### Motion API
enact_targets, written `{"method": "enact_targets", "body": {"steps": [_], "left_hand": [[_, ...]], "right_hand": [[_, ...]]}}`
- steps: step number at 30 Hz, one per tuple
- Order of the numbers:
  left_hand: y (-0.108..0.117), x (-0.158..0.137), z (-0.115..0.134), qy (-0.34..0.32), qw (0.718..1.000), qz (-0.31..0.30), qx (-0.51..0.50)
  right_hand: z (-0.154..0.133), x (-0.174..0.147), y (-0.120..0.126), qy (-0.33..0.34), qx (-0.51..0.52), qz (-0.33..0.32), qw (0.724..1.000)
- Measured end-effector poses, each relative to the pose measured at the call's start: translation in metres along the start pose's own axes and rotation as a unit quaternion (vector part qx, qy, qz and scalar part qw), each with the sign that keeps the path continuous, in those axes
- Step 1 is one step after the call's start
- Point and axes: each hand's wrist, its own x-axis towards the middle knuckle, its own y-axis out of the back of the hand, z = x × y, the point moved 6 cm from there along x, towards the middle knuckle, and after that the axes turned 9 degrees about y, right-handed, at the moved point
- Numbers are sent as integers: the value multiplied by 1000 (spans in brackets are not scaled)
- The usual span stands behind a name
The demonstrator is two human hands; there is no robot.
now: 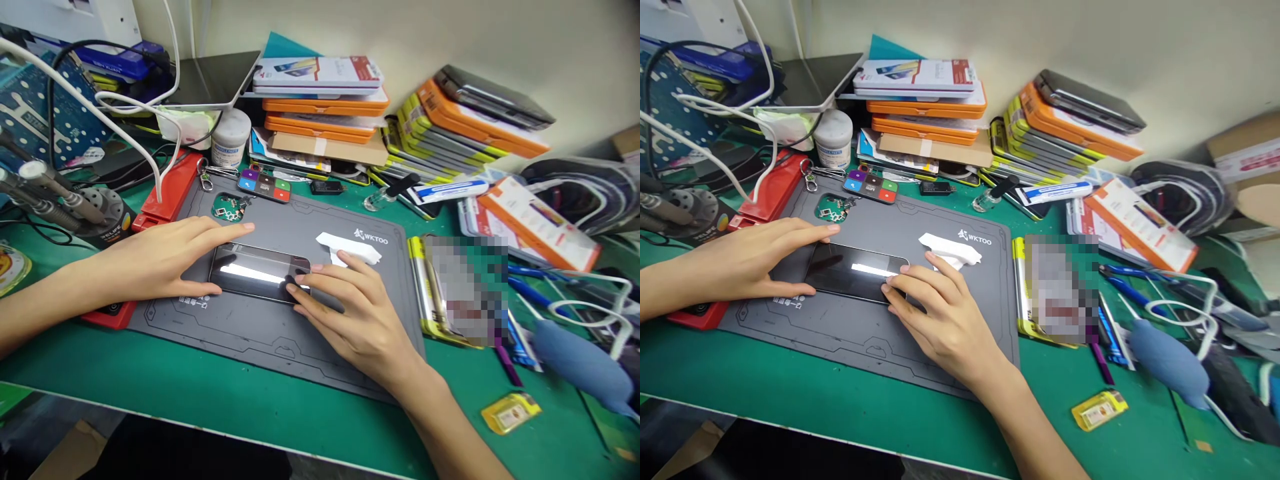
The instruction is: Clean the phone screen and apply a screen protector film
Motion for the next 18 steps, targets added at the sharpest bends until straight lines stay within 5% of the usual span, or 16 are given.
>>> {"method": "enact_targets", "body": {"steps": [12,18], "left_hand": [[1,-1,4,-5,1000,-3,17],[1,-1,6,-8,1000,-6,17]], "right_hand": [[-6,-3,6,19,16,32,999],[17,-14,8,-100,15,75,992]]}}
